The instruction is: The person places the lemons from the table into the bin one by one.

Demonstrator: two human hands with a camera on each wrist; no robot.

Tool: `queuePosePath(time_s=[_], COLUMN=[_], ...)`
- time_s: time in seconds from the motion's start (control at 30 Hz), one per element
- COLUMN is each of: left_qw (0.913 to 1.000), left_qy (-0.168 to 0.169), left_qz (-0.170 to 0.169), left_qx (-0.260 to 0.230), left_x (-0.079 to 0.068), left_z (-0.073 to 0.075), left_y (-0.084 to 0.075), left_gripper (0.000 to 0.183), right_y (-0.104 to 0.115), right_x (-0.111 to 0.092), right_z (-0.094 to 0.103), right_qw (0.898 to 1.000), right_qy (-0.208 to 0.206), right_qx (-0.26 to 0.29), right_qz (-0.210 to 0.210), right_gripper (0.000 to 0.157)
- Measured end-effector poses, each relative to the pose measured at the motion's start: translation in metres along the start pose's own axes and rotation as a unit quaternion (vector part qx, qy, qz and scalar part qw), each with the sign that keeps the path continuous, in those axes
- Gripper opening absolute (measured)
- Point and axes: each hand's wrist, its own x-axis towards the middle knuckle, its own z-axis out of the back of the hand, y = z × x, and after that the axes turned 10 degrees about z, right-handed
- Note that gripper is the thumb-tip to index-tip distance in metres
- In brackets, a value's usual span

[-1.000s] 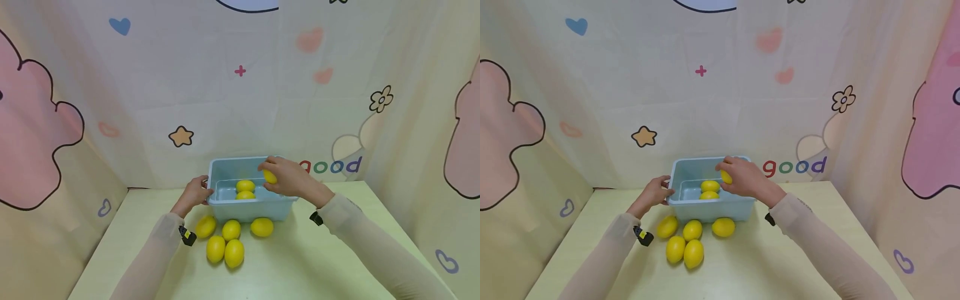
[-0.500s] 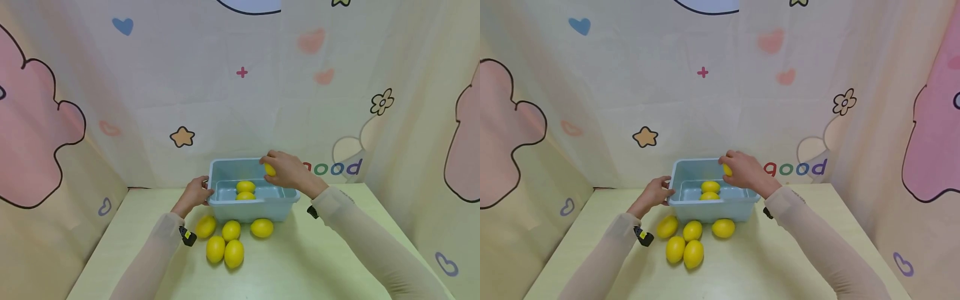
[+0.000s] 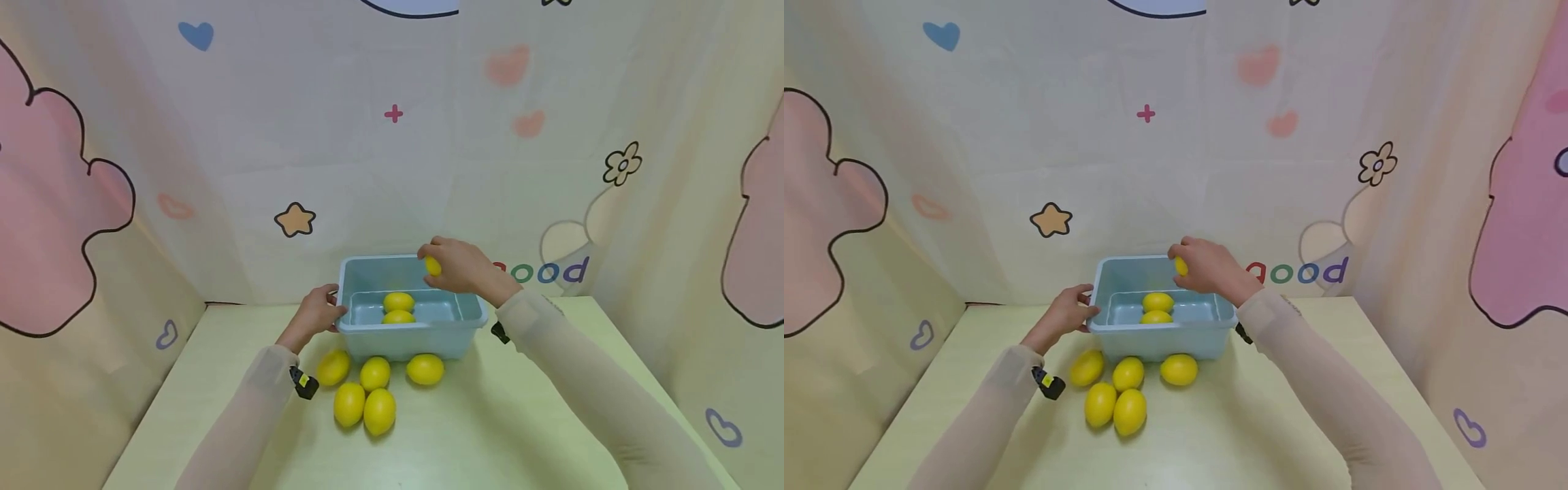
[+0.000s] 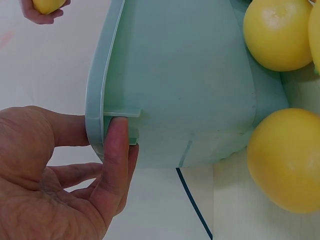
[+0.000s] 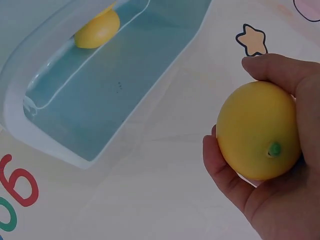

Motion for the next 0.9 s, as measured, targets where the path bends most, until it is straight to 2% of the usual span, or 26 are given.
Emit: queuePosePath(time_s=[0.47, 0.9], left_qw=[0.9999, 1.0], left_qy=[-0.004, -0.004], left_qz=[-0.001, 0.002], left_qx=[0.011, 0.006], left_x=[0.002, -0.001], left_z=[-0.001, 0.0], left_y=[-0.001, -0.001], left_gripper=[0.06, 0.058], right_y=[-0.005, -0.016], right_x=[0.023, 0.033], right_z=[-0.004, -0.016], right_qw=[0.998, 0.996], right_qy=[0.038, 0.056], right_qx=[0.037, 0.056], right_qz=[-0.026, -0.046], right_gripper=[0.043, 0.043])
